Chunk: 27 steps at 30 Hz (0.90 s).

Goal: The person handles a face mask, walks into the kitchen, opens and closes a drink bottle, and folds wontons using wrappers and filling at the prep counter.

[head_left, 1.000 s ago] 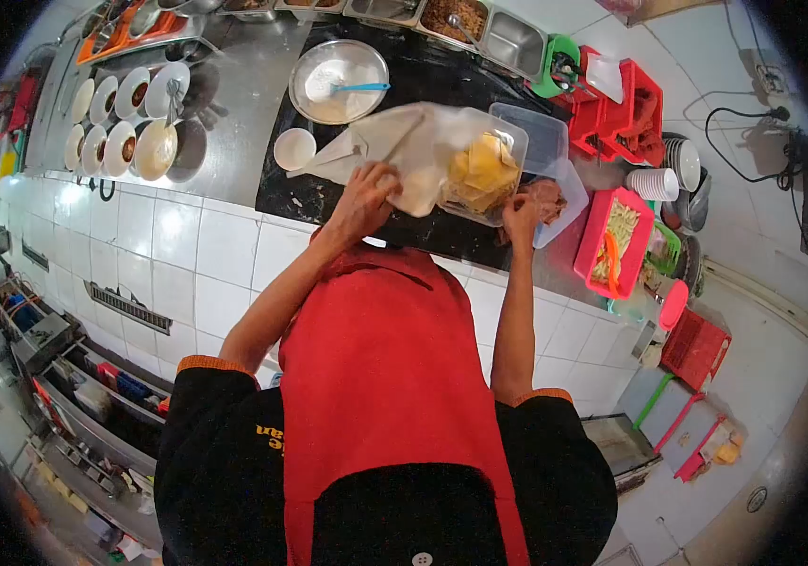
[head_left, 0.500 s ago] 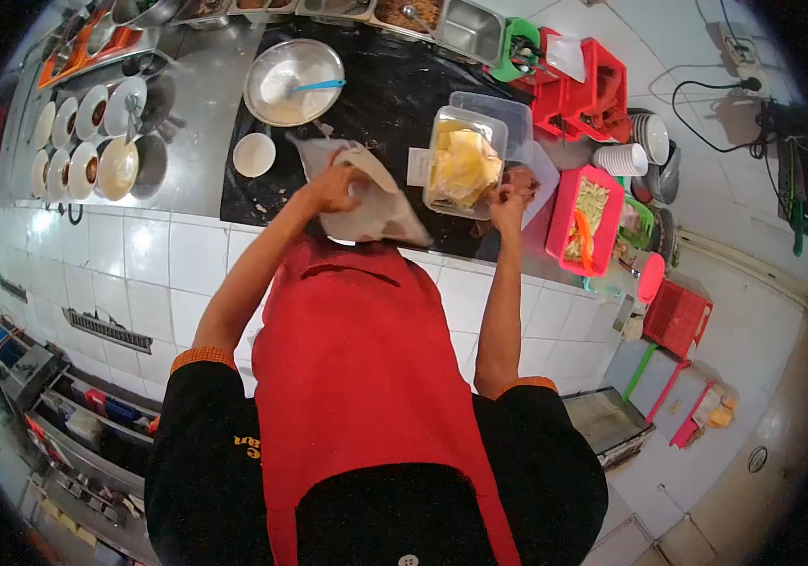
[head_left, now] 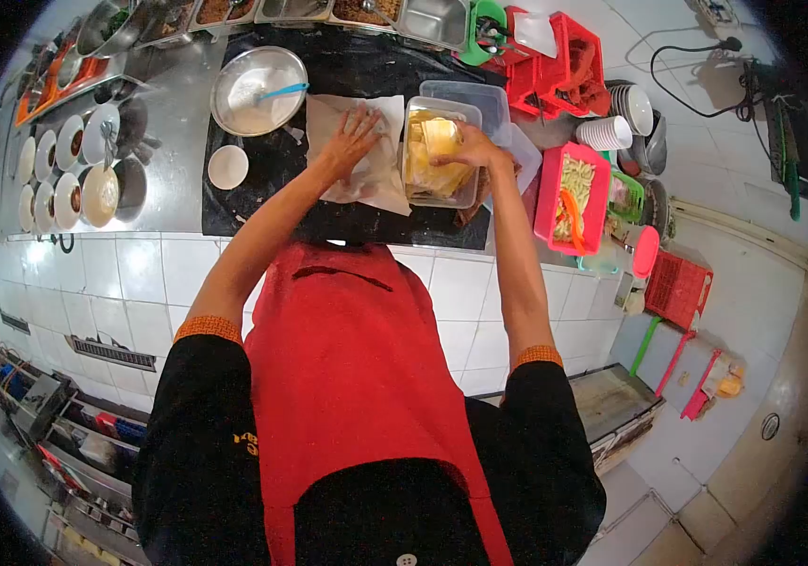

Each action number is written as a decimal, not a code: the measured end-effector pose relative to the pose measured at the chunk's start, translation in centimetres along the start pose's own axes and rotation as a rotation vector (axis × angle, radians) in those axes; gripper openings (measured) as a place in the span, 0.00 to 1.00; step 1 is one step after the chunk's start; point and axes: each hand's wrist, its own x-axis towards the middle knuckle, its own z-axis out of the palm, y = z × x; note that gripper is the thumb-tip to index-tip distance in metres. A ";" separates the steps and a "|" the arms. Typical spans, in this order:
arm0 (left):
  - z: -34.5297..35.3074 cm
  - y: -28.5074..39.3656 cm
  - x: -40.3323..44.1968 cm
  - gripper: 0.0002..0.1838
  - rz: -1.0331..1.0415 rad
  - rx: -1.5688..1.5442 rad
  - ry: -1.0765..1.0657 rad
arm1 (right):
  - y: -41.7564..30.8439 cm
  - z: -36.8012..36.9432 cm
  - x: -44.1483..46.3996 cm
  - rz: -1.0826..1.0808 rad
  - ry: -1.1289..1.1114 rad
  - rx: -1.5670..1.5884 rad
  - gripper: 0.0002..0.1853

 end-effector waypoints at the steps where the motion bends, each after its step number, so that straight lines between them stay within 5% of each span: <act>1: 0.3 0.1 -0.1 0.61 0.020 0.088 -0.010 | 0.6 0.1 0.3 -0.004 -0.003 -0.001 0.54; 3: 2.8 0.3 -0.5 0.59 0.027 0.180 -0.018 | 1.4 0.3 1.0 -0.177 0.018 -0.035 0.53; 5: 8.0 0.3 -0.9 0.58 -0.062 0.157 0.267 | -0.1 1.0 0.0 -0.155 0.085 -0.173 0.53; 6: 6.0 1.2 -1.6 0.57 -0.099 0.132 0.058 | -0.7 1.3 -0.1 -0.122 0.157 -0.306 0.52; 10: 3.3 2.3 -5.4 0.58 -0.149 -0.266 0.075 | 0.5 3.8 0.6 -0.046 0.232 -0.400 0.57; 16: 2.6 2.2 -4.3 0.69 -0.165 0.022 -0.077 | -1.8 6.7 -0.9 0.091 0.304 -0.542 0.63; 23: 2.7 2.0 -1.2 0.77 -0.149 0.034 0.016 | -3.9 8.1 -2.4 0.121 0.339 -0.598 0.61; 27: 5.2 2.0 -1.5 0.71 -0.159 -0.012 0.115 | -2.3 7.5 -2.7 0.041 0.386 -0.417 0.52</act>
